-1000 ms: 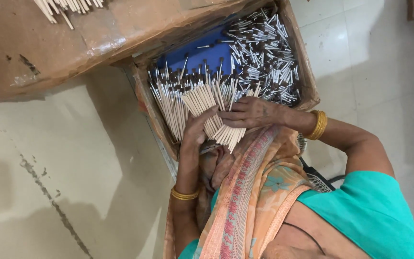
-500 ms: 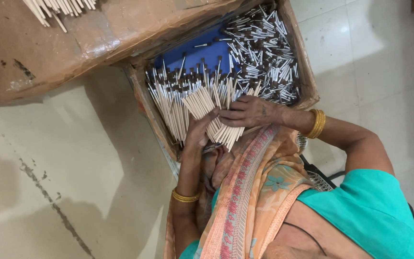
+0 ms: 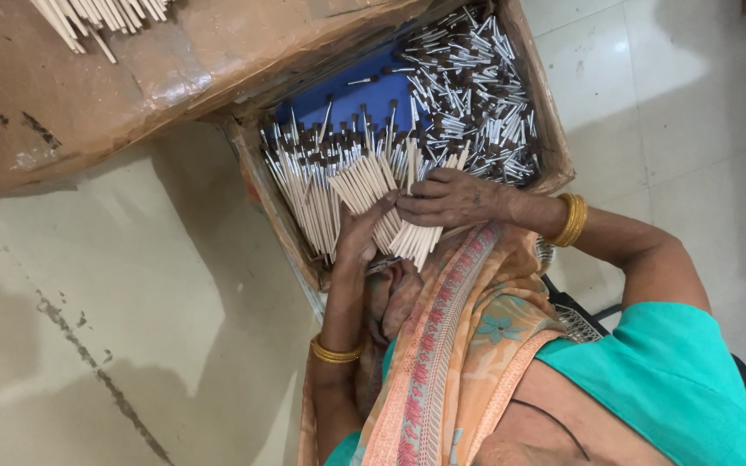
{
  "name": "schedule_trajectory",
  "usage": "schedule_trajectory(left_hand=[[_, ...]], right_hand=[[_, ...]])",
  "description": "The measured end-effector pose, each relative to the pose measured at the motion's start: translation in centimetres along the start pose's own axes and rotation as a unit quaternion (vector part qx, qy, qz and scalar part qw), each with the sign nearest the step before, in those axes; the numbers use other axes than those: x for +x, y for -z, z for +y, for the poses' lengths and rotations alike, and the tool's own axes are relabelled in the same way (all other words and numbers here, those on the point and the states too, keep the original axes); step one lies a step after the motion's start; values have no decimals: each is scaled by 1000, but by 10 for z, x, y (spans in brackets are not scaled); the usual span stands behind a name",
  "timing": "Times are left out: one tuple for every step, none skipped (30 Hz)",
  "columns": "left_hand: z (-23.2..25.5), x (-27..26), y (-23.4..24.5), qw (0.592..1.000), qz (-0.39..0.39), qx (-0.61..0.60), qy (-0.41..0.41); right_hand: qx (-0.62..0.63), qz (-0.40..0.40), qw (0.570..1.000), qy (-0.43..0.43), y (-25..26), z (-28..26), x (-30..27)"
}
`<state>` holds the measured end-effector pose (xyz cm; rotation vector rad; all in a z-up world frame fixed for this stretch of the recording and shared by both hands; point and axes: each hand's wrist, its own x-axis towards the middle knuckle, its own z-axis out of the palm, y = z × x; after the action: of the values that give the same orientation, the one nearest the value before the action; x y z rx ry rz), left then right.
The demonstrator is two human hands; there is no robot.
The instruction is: Sorting and bundling thin wooden sticks before placing them into a box.
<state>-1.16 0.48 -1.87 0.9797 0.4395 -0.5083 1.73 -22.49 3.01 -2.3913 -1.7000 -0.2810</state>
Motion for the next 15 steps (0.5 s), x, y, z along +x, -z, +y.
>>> schedule_trajectory(left_hand=[[-3,2,2,999,17,15,25],[-5,4,3,998,33,30,49],[-5,4,3,998,34,31,49],[-4,4,4,1000,4,4,23],[-5,3,4,999,-26,-23,-3],[2,-2,-1,999,-25,-24,-4],[8,-6,-6,1000,-30,1,-9],[15,-10,-12,999,-35,25,-15],[17,-13,-17,999,-36,26,-12],[20,-16,-23,996,-13,88,13],[24,-16,-29,988,7,151,36],[19,-13,-28,987,4,154,36],[12,-11,-28,988,-17,152,-2],[6,-9,-27,987,-37,149,-40],[6,-12,-27,988,-36,148,-39]], right_hand=[[4,22,1000,8,4,1,2],[9,44,999,16,7,3,3],[9,45,999,16,-7,-1,-4],[28,85,996,-21,-21,-5,-11],[47,123,990,-58,-35,-9,-18],[48,123,990,-57,-37,-14,-18],[138,152,963,-174,-39,-20,-19],[226,178,914,-287,-40,-25,-21],[225,178,913,-290,-36,-27,-15],[362,188,827,-387,-32,-29,-9],[483,195,713,-468,-28,-28,-2],[481,198,713,-470,-29,-28,2],[523,192,663,-500,-30,-29,6],[563,185,609,-528,-31,-30,11],[563,184,608,-528,-35,-32,9]])
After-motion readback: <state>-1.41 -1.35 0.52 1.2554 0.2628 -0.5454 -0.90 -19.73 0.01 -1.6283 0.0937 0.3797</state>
